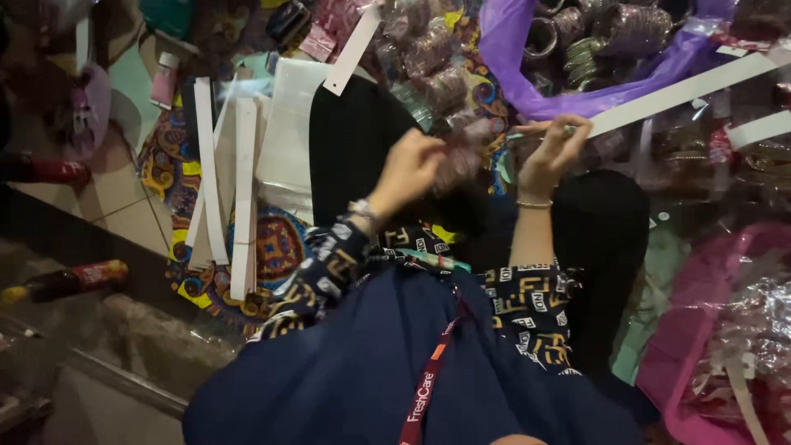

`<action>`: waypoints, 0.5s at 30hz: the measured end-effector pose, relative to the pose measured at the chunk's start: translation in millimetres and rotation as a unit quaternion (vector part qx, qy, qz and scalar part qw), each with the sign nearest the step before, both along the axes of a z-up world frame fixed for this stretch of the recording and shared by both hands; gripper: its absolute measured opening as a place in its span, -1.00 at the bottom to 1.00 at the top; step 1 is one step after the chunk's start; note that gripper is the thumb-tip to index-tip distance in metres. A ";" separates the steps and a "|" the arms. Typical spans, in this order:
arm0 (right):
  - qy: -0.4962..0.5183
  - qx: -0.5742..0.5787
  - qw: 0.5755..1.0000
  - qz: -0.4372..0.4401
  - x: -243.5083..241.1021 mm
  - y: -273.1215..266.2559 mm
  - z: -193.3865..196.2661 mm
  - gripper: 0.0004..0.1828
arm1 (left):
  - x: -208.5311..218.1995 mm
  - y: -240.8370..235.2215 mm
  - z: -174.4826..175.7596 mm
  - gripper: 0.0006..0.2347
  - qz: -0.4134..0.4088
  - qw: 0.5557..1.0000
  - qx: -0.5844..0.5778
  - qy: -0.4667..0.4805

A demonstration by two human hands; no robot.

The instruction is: The person sits on the floor and handles small plastic bags containing bangles. They pick up the bags, open them, and place the bangles into a larger purple plastic bag. The person repeats this process with several different bags of bangles.

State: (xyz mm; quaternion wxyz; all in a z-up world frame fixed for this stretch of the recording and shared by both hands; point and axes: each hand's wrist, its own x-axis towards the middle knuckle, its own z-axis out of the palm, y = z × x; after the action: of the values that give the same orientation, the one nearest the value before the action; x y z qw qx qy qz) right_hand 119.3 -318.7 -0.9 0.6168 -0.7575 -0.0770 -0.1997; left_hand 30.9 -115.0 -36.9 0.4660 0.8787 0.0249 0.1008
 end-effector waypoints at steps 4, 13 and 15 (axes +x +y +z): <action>-0.008 0.063 0.998 0.019 16.6 -11.8 -23.4 -0.84 | 27.2 83.8 10.4 -0.82 0.063 0.992 -0.061 -0.090; 0.168 -0.068 0.975 0.126 12.3 16.4 -55.1 -0.76 | 201.7 241.3 2.7 -0.78 0.187 0.881 -0.434 -0.021; 0.184 -0.146 0.966 0.109 16.5 18.9 -72.3 -0.75 | 237.7 263.5 -22.3 -0.86 0.147 0.840 -0.504 0.132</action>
State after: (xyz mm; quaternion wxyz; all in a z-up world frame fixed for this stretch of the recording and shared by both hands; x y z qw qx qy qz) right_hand 135.8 -299.9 -73.1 0.5215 -0.8498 -0.0723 0.0246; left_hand 268.6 148.5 -59.1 0.8169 0.5130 0.2625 0.0249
